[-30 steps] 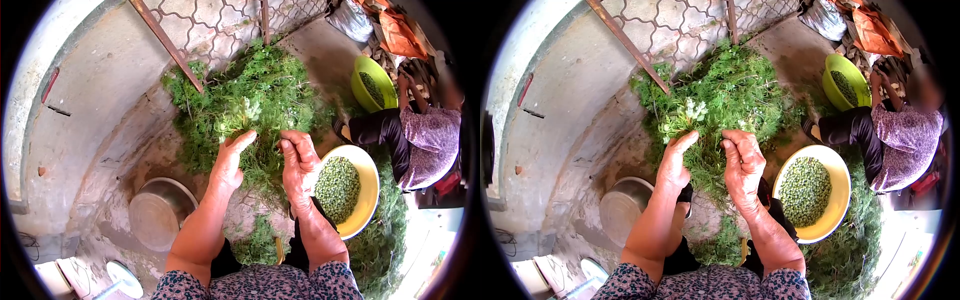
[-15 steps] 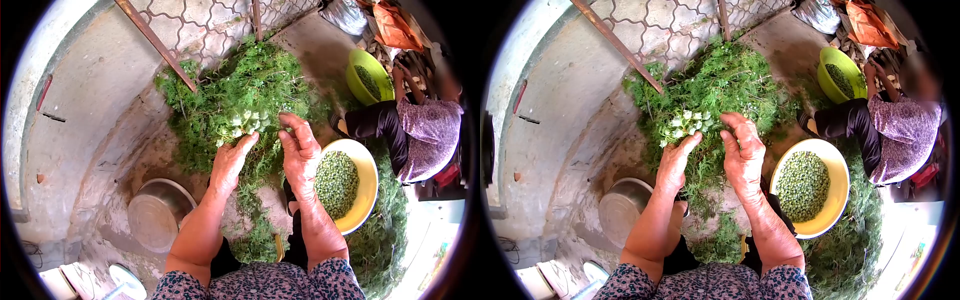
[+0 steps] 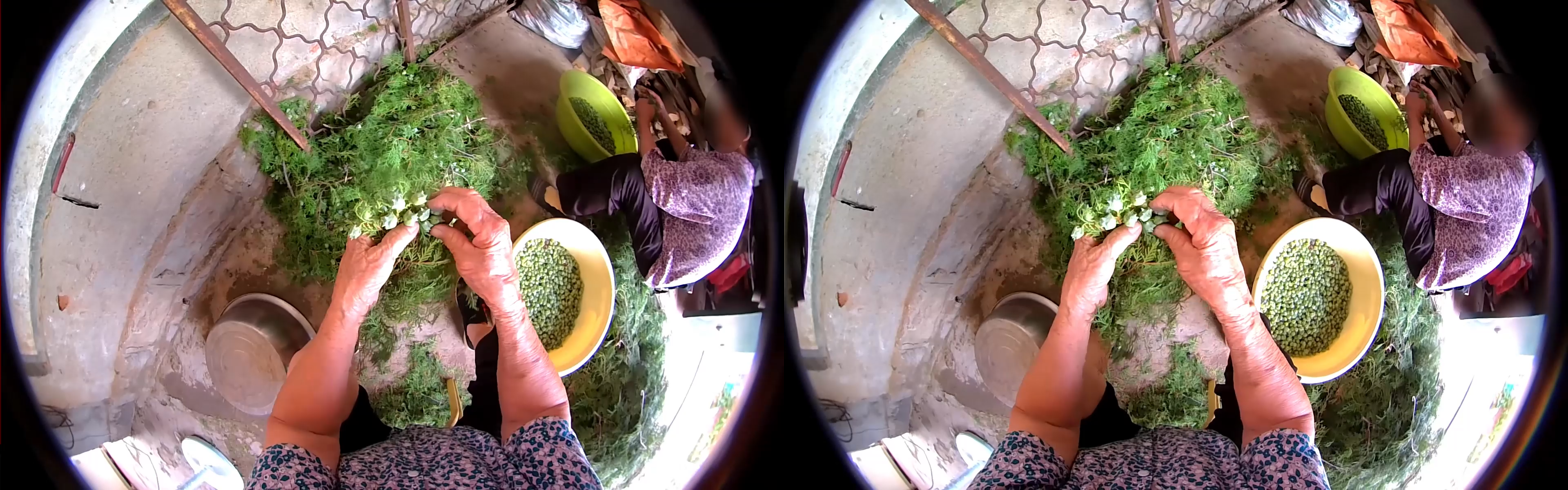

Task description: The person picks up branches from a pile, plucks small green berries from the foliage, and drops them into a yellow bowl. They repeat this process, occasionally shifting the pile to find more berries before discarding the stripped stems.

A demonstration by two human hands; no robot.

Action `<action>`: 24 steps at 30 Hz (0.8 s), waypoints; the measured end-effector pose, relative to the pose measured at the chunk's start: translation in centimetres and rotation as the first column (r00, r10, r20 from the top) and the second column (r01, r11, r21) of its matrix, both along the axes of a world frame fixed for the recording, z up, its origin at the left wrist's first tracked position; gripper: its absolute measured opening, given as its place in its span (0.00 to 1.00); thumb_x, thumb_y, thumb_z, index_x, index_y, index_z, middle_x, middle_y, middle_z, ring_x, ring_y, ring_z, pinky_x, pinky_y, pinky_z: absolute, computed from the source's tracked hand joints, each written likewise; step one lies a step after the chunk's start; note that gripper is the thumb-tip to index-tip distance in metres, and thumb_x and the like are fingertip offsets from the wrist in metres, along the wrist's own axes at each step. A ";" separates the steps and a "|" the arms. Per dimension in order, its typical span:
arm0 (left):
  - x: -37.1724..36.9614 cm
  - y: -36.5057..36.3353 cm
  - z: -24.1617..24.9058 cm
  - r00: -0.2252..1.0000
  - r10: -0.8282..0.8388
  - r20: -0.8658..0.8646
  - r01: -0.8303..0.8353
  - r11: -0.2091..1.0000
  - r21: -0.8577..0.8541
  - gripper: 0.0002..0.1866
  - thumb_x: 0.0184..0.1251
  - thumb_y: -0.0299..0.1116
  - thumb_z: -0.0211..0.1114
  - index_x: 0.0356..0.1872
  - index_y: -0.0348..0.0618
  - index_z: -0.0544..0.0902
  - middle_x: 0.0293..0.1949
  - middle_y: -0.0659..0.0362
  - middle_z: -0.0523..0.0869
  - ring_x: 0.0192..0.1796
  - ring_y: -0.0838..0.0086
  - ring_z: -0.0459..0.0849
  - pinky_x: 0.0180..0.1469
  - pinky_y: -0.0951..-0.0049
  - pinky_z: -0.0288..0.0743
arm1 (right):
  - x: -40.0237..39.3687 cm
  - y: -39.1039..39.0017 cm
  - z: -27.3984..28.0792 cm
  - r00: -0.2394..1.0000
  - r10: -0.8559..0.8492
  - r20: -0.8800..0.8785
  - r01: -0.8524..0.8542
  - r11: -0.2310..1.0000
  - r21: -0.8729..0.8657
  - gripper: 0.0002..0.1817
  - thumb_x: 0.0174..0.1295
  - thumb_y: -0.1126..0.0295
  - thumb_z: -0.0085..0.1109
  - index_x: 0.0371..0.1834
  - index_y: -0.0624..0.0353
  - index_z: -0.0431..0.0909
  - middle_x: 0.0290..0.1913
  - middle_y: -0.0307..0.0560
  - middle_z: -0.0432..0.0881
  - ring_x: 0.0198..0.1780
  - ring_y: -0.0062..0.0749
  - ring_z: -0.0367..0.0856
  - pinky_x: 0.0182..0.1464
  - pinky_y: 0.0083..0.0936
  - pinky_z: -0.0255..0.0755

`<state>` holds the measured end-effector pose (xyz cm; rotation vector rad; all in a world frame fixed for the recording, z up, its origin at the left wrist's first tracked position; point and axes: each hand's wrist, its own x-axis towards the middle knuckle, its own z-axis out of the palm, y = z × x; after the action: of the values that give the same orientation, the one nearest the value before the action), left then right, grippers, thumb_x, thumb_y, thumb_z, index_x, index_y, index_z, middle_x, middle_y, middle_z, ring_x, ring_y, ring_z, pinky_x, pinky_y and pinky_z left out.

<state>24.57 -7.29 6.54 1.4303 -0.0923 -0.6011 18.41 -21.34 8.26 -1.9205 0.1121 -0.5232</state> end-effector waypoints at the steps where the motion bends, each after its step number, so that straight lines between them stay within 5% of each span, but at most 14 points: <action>1: 0.0 -0.1 0.1 1.000 0.005 -0.003 -0.005 0.998 -0.065 0.15 0.56 0.38 0.66 0.41 0.40 0.82 0.32 0.65 0.82 0.31 0.81 0.74 0.36 0.77 0.67 | 0.0 0.0 0.0 1.000 -0.001 0.000 0.001 1.000 0.000 0.18 0.47 0.86 0.59 0.42 0.59 0.77 0.42 0.48 0.76 0.44 0.37 0.77 0.46 0.24 0.71; 8: -0.6 -0.6 1.0 0.999 0.021 0.028 -0.015 0.980 -0.196 0.10 0.58 0.32 0.64 0.40 0.40 0.82 0.34 0.66 0.83 0.36 0.83 0.76 0.40 0.79 0.70 | -0.2 0.2 -0.3 0.993 -0.076 0.092 0.084 0.993 -0.084 0.11 0.54 0.82 0.57 0.41 0.61 0.76 0.36 0.46 0.77 0.39 0.32 0.76 0.43 0.22 0.70; 11: -0.9 -0.5 1.5 0.997 -0.045 0.058 0.054 0.988 -0.148 0.11 0.58 0.28 0.64 0.42 0.39 0.81 0.36 0.64 0.83 0.38 0.81 0.78 0.43 0.78 0.72 | -0.2 0.7 -0.6 0.987 -0.158 -0.008 0.154 0.949 0.274 0.05 0.61 0.74 0.54 0.38 0.60 0.77 0.29 0.38 0.76 0.31 0.20 0.72 0.36 0.18 0.68; 12: -1.0 -0.6 1.4 0.997 -0.047 0.058 0.056 0.987 -0.148 0.11 0.58 0.28 0.64 0.42 0.39 0.81 0.36 0.64 0.83 0.38 0.81 0.78 0.43 0.78 0.72 | -0.3 0.6 -0.3 0.987 -0.160 -0.007 0.155 0.949 0.273 0.05 0.61 0.74 0.54 0.38 0.60 0.77 0.29 0.38 0.76 0.31 0.20 0.72 0.36 0.18 0.68; 14: -1.4 -0.7 1.2 1.000 -0.005 -0.016 0.000 0.951 -0.309 0.11 0.58 0.27 0.63 0.43 0.39 0.81 0.37 0.64 0.83 0.38 0.80 0.79 0.44 0.76 0.73 | -0.5 0.3 0.8 0.914 -0.207 -0.350 0.394 0.664 0.635 0.06 0.64 0.70 0.52 0.36 0.58 0.77 0.27 0.35 0.76 0.27 0.16 0.69 0.31 0.14 0.66; 15: -1.6 -0.6 1.7 1.000 0.006 0.007 -0.004 0.964 -0.266 0.11 0.59 0.25 0.62 0.44 0.39 0.80 0.37 0.63 0.83 0.39 0.79 0.80 0.45 0.75 0.73 | -0.4 -0.7 0.3 0.930 -0.211 -0.300 0.362 0.653 0.665 0.07 0.64 0.67 0.52 0.37 0.58 0.77 0.27 0.35 0.76 0.25 0.14 0.68 0.29 0.11 0.64; 16: -1.5 -0.2 1.2 1.000 -0.021 0.000 0.020 0.978 -0.209 0.12 0.58 0.25 0.62 0.44 0.38 0.80 0.37 0.62 0.83 0.39 0.79 0.80 0.45 0.76 0.73 | -0.1 -1.6 -1.2 0.983 -0.154 -0.104 0.168 0.494 0.853 0.07 0.63 0.68 0.53 0.38 0.59 0.76 0.28 0.36 0.77 0.26 0.17 0.70 0.30 0.13 0.66; 19: -1.1 0.2 0.5 0.998 -0.032 -0.054 0.018 0.966 -0.258 0.12 0.55 0.30 0.65 0.42 0.39 0.80 0.37 0.64 0.83 0.39 0.79 0.79 0.47 0.75 0.72 | -0.1 -2.0 -0.8 0.996 -0.055 0.071 -0.050 0.317 0.947 0.08 0.61 0.70 0.56 0.41 0.58 0.74 0.34 0.41 0.78 0.32 0.23 0.75 0.31 0.17 0.67; 24: -1.2 0.0 0.7 0.998 -0.024 0.054 0.032 0.987 -0.154 0.13 0.55 0.31 0.65 0.43 0.41 0.79 0.38 0.65 0.83 0.40 0.81 0.77 0.47 0.75 0.70 | -0.5 -2.2 -0.3 0.991 0.024 0.128 -0.130 0.247 0.960 0.10 0.59 0.70 0.57 0.43 0.59 0.74 0.37 0.43 0.78 0.35 0.24 0.76 0.31 0.16 0.67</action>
<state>23.39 -7.34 7.26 1.2955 -0.1970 -0.5676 17.86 -23.51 7.99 -0.6099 0.2223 -0.3134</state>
